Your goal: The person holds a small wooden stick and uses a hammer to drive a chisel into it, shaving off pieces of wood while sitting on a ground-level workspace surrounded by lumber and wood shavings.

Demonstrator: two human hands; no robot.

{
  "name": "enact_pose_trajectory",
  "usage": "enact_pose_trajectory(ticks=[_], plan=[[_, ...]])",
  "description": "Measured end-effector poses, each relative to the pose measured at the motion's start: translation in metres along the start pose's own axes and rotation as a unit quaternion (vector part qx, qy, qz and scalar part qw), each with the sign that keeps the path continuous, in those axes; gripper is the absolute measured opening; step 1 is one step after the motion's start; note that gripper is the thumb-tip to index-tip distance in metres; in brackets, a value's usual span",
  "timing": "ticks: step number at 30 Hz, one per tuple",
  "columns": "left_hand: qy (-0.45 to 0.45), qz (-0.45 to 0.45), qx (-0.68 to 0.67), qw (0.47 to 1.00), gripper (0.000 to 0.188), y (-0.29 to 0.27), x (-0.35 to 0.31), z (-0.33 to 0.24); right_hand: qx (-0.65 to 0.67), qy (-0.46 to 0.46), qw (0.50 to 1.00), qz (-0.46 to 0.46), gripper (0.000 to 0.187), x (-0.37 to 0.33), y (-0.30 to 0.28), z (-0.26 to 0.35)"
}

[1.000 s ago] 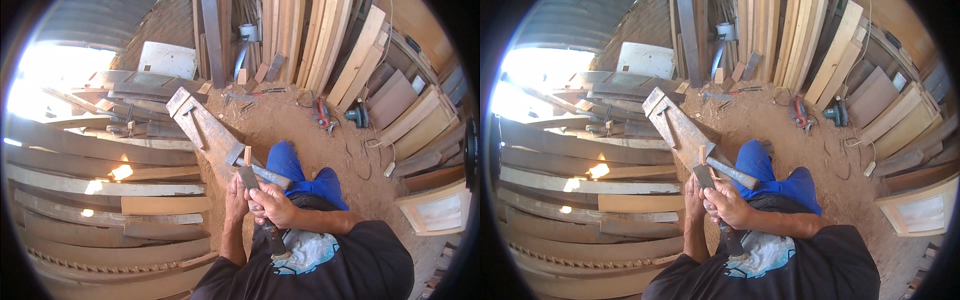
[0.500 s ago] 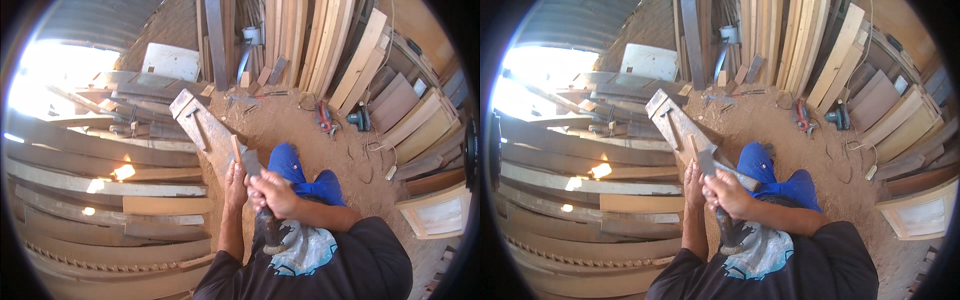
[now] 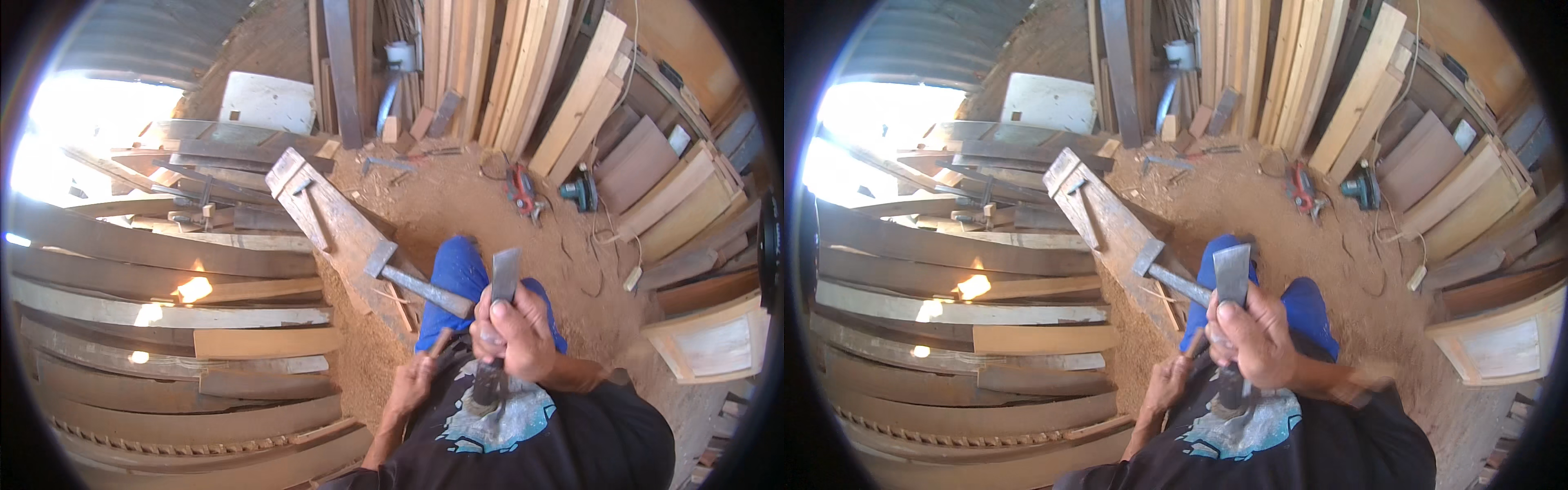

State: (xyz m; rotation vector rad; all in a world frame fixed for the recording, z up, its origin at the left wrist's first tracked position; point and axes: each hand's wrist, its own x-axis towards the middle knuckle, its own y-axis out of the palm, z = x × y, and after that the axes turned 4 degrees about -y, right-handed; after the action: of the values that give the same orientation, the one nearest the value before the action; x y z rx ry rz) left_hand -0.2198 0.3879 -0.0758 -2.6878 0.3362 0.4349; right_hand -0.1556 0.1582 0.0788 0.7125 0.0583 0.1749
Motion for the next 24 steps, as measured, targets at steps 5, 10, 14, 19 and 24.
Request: enact_pose_trajectory(ticks=[5, 10, 14, 19, 24], plan=[[0.013, -0.099, -0.229, 0.968, 0.035, -0.015, 0.067, -0.044, 0.112, 0.131, 0.979, -0.105, 0.017, 0.032, -0.038, -0.043], [0.100, -0.168, -0.296, 0.935, 0.035, -0.015, 0.118, -0.087, 0.131, 0.211, 0.968, 0.024, 0.014, 0.048, 0.009, -0.074], [0.121, -0.025, -0.275, 0.953, 0.035, -0.030, 0.113, -0.083, 0.097, 0.232, 0.967, 0.035, 0.016, 0.032, 0.013, -0.069], [0.144, -0.072, -0.142, 0.977, 0.036, -0.018, 0.086, -0.092, 0.086, 0.205, 0.975, 0.025, 0.017, 0.018, 0.007, -0.070], [0.210, -0.099, 0.035, 0.972, 0.032, -0.010, 0.056, -0.068, 0.096, 0.176, 0.980, -0.010, 0.021, 0.009, -0.004, -0.065]])
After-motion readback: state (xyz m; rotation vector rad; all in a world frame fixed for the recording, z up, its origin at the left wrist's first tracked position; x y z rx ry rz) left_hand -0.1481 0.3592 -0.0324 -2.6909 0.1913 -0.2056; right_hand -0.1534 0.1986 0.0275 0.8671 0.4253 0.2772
